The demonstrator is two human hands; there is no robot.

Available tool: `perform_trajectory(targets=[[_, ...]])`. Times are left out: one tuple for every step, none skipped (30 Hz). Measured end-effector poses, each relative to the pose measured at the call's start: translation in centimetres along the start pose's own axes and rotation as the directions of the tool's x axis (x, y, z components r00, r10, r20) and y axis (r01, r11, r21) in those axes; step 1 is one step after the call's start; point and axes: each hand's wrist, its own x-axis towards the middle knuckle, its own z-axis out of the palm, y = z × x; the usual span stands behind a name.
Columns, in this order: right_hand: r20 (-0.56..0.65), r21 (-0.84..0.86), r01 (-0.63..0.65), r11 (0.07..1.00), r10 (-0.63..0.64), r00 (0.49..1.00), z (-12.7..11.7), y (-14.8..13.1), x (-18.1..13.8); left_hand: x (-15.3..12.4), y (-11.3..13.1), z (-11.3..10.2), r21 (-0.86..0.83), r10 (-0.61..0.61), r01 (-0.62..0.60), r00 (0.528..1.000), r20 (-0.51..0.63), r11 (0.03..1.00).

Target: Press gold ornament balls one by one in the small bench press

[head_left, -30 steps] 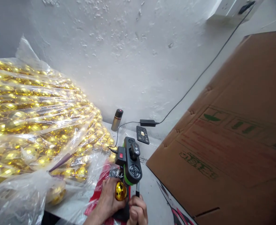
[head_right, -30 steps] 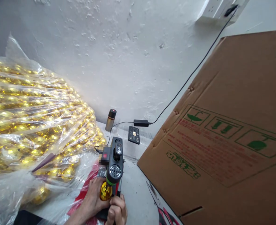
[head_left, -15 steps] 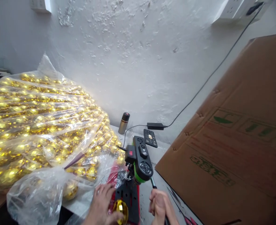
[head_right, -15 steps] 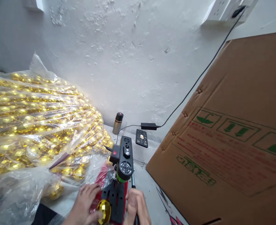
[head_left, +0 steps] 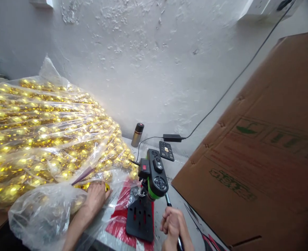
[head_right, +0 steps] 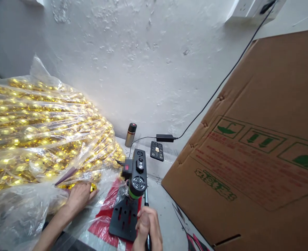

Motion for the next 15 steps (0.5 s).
perform_trajectory(targets=[[-0.004,0.011,0.008,1.0,-0.008,1.0,0.1,0.1,-0.1,-0.3,0.3,0.0,0.003,0.001,-0.001,1.0,0.02,1.0],[-0.006,0.017,0.014,1.0,-0.014,1.0,0.1,0.3,-0.1,-0.6,0.6,0.0,0.008,0.005,-0.005,0.999,0.036,1.0],[-0.005,0.018,0.018,1.0,-0.018,1.0,0.1,0.5,-0.1,-0.9,0.7,0.0,0.0,0.012,-0.012,0.999,0.043,1.0],[-0.003,0.015,0.022,1.0,-0.022,1.0,-0.1,0.7,-0.1,-1.1,0.7,0.1,-0.039,0.019,-0.018,0.999,0.038,0.999],[0.002,0.007,0.029,1.0,-0.029,1.0,-0.2,1.0,-0.1,-1.3,0.6,0.2,-0.119,0.024,-0.021,0.999,0.021,0.993],[0.011,-0.007,0.044,0.999,-0.044,0.999,-0.5,1.4,0.0,-1.4,0.5,0.4,-0.246,0.021,-0.023,1.0,-0.009,0.969],[0.035,-0.02,0.075,0.997,-0.074,0.997,-0.7,1.7,0.1,-1.4,0.4,0.7,-0.411,0.004,-0.021,0.999,-0.043,0.912],[0.064,-0.03,0.113,0.993,-0.111,0.992,-1.0,2.1,0.3,-1.5,0.4,1.1,-0.589,-0.032,-0.015,0.997,-0.07,0.808],[0.091,-0.038,0.15,0.988,-0.146,0.985,-1.3,2.4,0.4,-1.5,0.5,1.6,-0.744,-0.08,-0.002,0.994,-0.075,0.668],[0.119,-0.043,0.184,0.982,-0.178,0.977,-1.6,2.7,0.5,-1.6,0.8,2.3,-0.847,-0.124,0.016,0.99,-0.059,0.532],[0.142,-0.047,0.211,0.976,-0.202,0.969,-1.8,3.0,0.6,-1.7,1.2,3.0,-0.904,-0.155,0.036,0.987,-0.034,0.426],[0.157,-0.049,0.229,0.972,-0.219,0.963,-1.9,3.1,0.7,-1.8,1.7,3.8,-0.931,-0.173,0.058,0.985,-0.006,0.361],[0.163,-0.052,0.241,0.969,-0.23,0.959,-2.0,3.1,0.8,-2.1,2.3,4.6,-0.935,-0.18,0.074,0.984,0.011,0.348],[0.169,-0.056,0.249,0.967,-0.236,0.957,-2.1,3.1,0.9,-2.3,2.9,5.2,-0.92,-0.179,0.076,0.984,0.006,0.384],[0.181,-0.058,0.261,0.964,-0.247,0.952,-2.1,3.1,0.9,-2.6,3.5,5.8,-0.89,-0.168,0.059,0.986,-0.02,0.452]])
